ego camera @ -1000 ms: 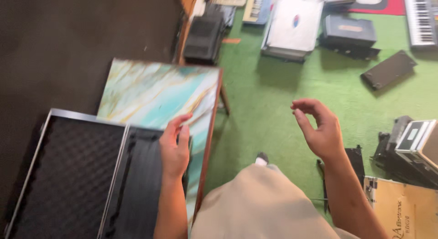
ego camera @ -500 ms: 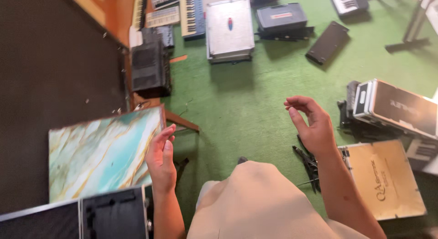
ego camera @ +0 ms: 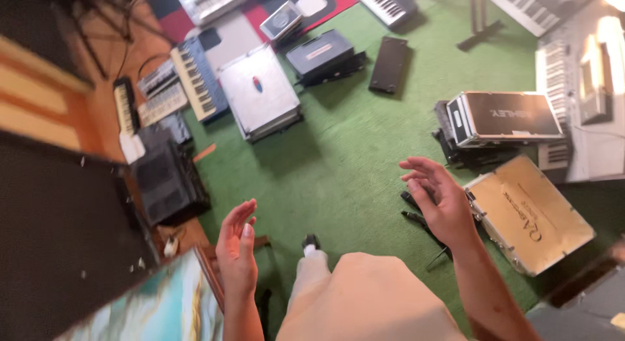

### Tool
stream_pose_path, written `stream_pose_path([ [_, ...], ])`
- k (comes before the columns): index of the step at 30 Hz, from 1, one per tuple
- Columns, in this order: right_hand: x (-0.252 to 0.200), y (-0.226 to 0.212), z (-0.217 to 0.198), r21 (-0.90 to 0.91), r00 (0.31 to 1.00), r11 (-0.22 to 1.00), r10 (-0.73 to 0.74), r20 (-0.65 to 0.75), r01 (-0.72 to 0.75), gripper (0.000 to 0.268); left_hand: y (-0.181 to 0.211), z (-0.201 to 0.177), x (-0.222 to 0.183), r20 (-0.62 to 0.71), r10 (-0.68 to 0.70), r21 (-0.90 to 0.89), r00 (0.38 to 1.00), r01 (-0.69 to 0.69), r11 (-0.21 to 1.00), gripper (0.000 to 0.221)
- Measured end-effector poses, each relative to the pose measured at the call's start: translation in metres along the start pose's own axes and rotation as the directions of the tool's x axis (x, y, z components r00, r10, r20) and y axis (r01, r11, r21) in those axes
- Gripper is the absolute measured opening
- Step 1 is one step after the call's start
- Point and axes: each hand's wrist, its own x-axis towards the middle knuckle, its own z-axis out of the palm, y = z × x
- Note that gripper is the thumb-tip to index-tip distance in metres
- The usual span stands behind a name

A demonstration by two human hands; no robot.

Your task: The person picks up an antenna, places it into a foam-lined equipment case alongside two microphones, and then fits a large foam insert into another case before picking up and placing a black electronic receiver component into it.

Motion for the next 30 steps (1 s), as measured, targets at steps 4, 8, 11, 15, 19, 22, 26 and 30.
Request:
stream_pose_path([
  [4,-0.003,0.004,0.015,0.013,0.994,1.000,0.006,-0.106,-0.005,0.039,-0.011,-0.010,0.045,0.125,0.007,0.013,0.992,-0.008,1.000,0.040],
  [8,0.010,0.002,0.039,0.004,0.980,1.000,0.006,-0.201,-0.005,0.040,-0.013,-0.020,0.094,0.219,0.011,0.019,0.976,-0.015,1.000,0.042],
  [11,0.013,0.001,0.057,0.010,0.969,0.999,-0.031,-0.245,0.034,0.040,-0.018,-0.031,0.120,0.286,-0.013,-0.006,0.958,0.015,1.000,0.043],
  [15,0.023,0.000,0.074,0.019,0.943,1.000,-0.002,-0.333,0.009,0.042,-0.027,-0.031,0.163,0.374,-0.019,-0.019,0.927,0.028,0.999,0.042],
  [19,0.015,-0.003,0.089,0.021,0.922,0.999,0.042,-0.385,-0.036,0.042,-0.034,-0.033,0.185,0.445,-0.023,-0.034,0.895,0.042,0.999,0.042],
  [22,0.019,-0.003,0.090,0.013,0.906,0.999,0.044,-0.421,-0.042,0.042,-0.037,-0.024,0.198,0.477,-0.029,-0.022,0.878,0.045,0.999,0.041],
  [26,0.029,0.003,0.081,0.031,0.887,0.999,0.038,-0.460,-0.027,0.043,-0.035,-0.001,0.213,0.509,-0.053,-0.017,0.859,0.072,0.997,0.042],
  [30,0.039,0.015,0.063,0.046,0.884,0.999,0.032,-0.466,-0.012,0.043,-0.034,0.026,0.225,0.540,-0.030,-0.024,0.841,0.051,0.998,0.046],
])
